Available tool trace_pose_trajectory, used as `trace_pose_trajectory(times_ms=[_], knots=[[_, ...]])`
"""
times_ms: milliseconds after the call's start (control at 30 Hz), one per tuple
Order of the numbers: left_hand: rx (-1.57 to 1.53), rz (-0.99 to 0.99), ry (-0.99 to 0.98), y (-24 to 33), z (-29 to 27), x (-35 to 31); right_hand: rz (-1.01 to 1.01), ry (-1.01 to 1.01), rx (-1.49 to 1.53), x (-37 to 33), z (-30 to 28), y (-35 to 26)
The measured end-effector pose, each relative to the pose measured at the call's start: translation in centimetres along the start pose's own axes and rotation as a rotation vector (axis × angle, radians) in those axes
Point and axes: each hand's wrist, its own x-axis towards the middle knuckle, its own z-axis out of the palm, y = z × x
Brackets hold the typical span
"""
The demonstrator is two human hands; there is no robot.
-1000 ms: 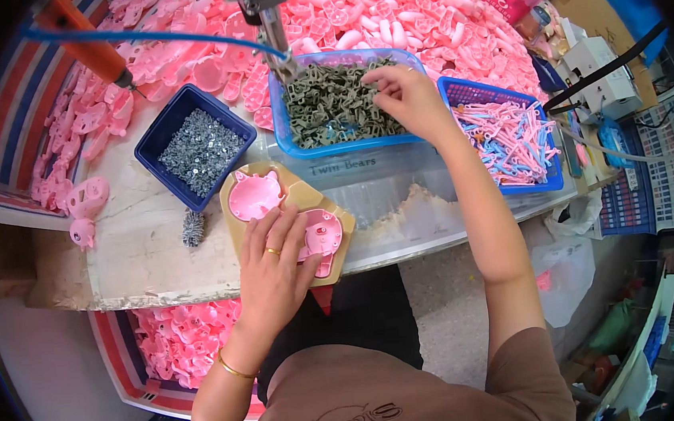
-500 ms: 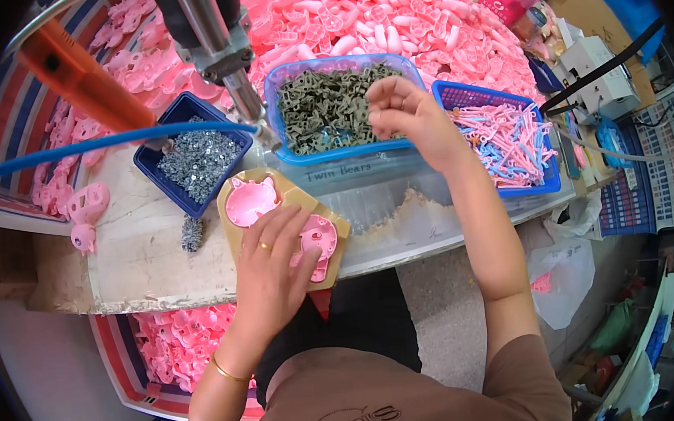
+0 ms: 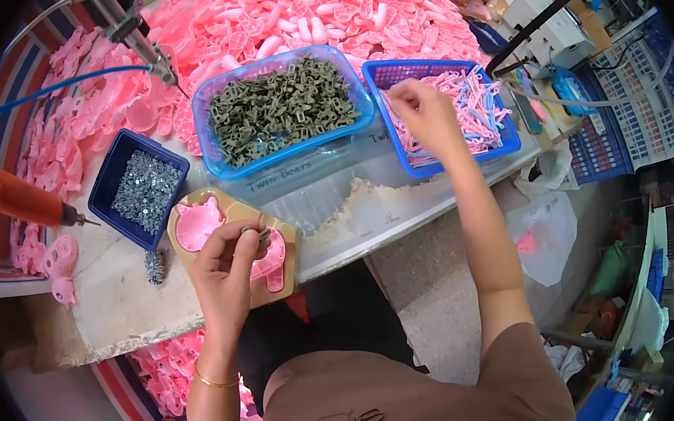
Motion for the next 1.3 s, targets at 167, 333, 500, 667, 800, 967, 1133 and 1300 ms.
trace_pose_trajectory(times_ms=[167,333,500,667,800,967,1133,1300], knots=[[0.067,0.029,-0.025,-0.7,0.5,-0.1,0.010,-0.129,-0.240,2.5,0.8,6.2],[0.093,-0.002,-0.034,-0.3,-0.2,-0.4,0.090,-0.158,-0.148,2.8,0.3,6.5],[-0.073,-0.095,0.024,-0.1,-0.4,-0.4,0.261,-0.215,0.431,1.8,-1.6,3.5],[-0.002,-0.108,-0.019,-0.7,-1.1,-0.1,-0.152,-0.221,0.279,-0.3,-1.2,-2.1],[-0.003,-0.151,-0.024,-0.5,-1.2,0.1,-0.010,-0.622,0.683,-4.3,0.3,-9.3],[-0.038,-0.174,0.013,0.1,-1.4,-0.2,-0.023,-1.005,0.696,-7.0,2.9,-12.9],[-0.050,-0.195,-0.006,0.5,-1.7,-0.5,-0.008,-0.965,0.653,-7.5,4.5,-13.8],[-0.031,-0.191,-0.009,0.1,-1.8,-0.7,0.010,-0.943,0.617,-7.5,4.7,-14.2]])
